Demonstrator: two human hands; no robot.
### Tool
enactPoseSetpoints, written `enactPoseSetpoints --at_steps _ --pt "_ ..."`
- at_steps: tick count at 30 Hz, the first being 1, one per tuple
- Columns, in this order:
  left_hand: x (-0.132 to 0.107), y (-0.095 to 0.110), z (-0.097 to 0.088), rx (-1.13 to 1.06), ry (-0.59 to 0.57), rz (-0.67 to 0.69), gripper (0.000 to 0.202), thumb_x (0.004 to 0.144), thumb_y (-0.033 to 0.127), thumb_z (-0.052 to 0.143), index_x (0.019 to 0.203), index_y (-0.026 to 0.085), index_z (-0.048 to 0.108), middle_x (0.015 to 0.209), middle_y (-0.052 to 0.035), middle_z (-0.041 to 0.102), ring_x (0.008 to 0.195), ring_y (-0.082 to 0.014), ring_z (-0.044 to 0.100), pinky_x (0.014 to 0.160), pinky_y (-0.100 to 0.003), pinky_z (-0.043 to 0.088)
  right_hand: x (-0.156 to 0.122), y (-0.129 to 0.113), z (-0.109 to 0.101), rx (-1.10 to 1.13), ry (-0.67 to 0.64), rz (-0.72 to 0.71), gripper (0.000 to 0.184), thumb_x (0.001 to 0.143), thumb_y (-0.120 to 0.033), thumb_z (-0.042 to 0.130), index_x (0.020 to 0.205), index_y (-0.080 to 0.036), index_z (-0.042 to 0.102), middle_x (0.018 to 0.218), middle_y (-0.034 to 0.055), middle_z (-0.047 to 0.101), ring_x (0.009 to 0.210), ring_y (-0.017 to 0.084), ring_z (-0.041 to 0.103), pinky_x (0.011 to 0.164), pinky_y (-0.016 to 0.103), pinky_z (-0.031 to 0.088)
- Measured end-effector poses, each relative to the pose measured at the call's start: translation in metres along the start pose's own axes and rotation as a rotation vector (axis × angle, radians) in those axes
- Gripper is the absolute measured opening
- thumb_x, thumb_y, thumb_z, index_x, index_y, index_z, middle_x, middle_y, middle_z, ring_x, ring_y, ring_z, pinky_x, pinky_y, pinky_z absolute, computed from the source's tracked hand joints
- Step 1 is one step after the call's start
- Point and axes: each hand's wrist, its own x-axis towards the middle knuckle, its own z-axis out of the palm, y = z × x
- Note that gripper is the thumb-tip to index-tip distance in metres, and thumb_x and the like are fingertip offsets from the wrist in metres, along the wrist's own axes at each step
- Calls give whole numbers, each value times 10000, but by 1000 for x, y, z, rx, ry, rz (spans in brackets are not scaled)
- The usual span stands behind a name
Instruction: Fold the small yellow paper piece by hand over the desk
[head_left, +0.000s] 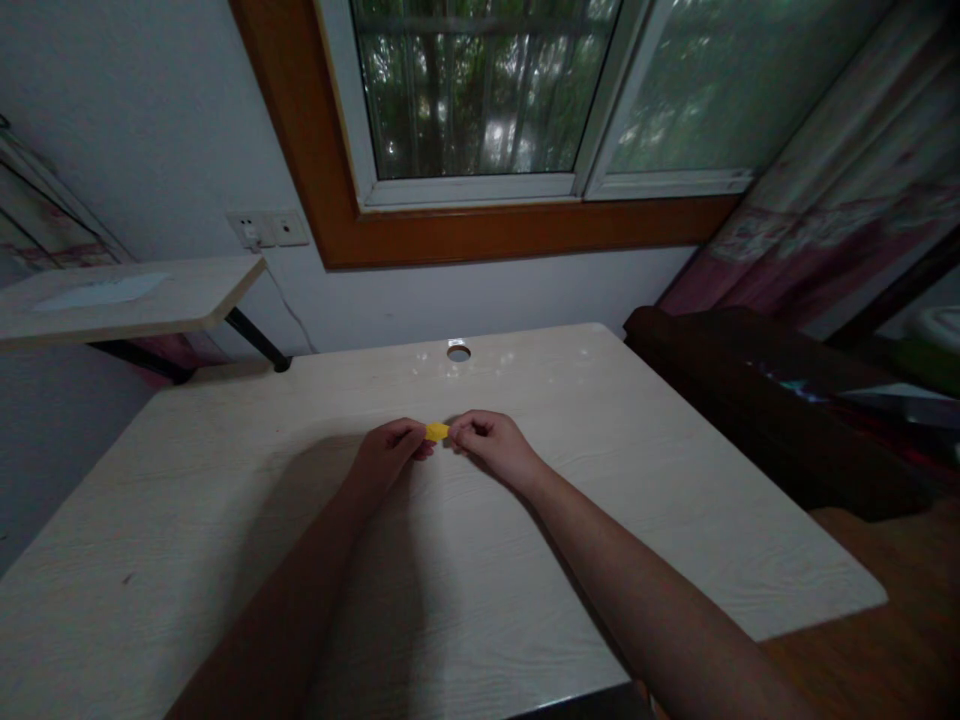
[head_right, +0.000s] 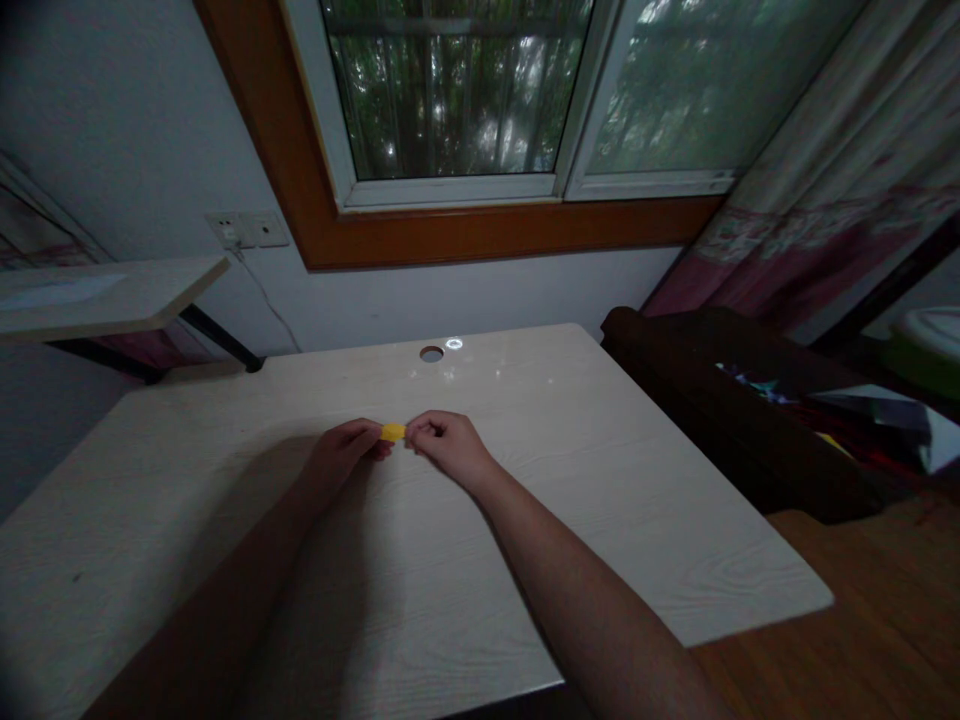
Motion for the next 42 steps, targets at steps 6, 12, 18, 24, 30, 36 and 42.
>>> enactPoseSetpoints --at_steps 6,12,18,24,30,36,42 --pt "1 2 1 121 2 -41 240 772 406 680 841 178 711 722 -23 719 697 -170 665 684 -265 515 0 -2 -1 47 -13 -7 151 795 -259 598 835 -155 700 744 35 685 628 122 571 623 245 433" --pt "-1 9 2 85 23 -53 206 770 380 679 776 175 702 696 -12 705 680 -154 652 689 -259 514 0 -2 0 93 -30 1 148 795 -264 615 845 -155 702 744 32 683 627 117 567 627 244 432" --pt "0 7 0 32 42 -47 223 785 395 667 789 174 695 710 -16 699 680 -153 641 694 -269 511 1 1 -1 119 -23 5 165 805 -298 626 853 -159 702 741 31 683 616 114 564 614 241 428" --pt "-2 14 0 22 85 21 261 820 417 619 771 169 684 742 -26 684 703 -155 626 710 -274 504 -2 0 0 -32 -55 -8 210 812 -343 631 838 -158 729 731 38 697 640 131 584 605 239 431" --pt "-2 12 0 9 123 28 259 827 427 617 803 175 674 742 -16 680 693 -147 624 706 -270 501 -6 -6 0 -40 -155 -43 199 797 -328 657 816 -157 758 782 48 736 732 151 637 706 260 471" --pt "-3 7 -2 10 129 36 292 844 446 604 862 166 686 789 -35 694 694 -149 629 689 -273 510 0 -4 -4 271 -61 55 260 766 -382 719 852 -141 759 760 61 730 673 128 619 714 275 477" --pt "-2 7 -1 14 120 21 288 842 445 605 852 168 683 776 -35 690 685 -149 628 685 -275 515 6 -2 -10 477 85 91 272 758 -379 739 875 -134 747 764 60 708 623 101 564 628 238 441"
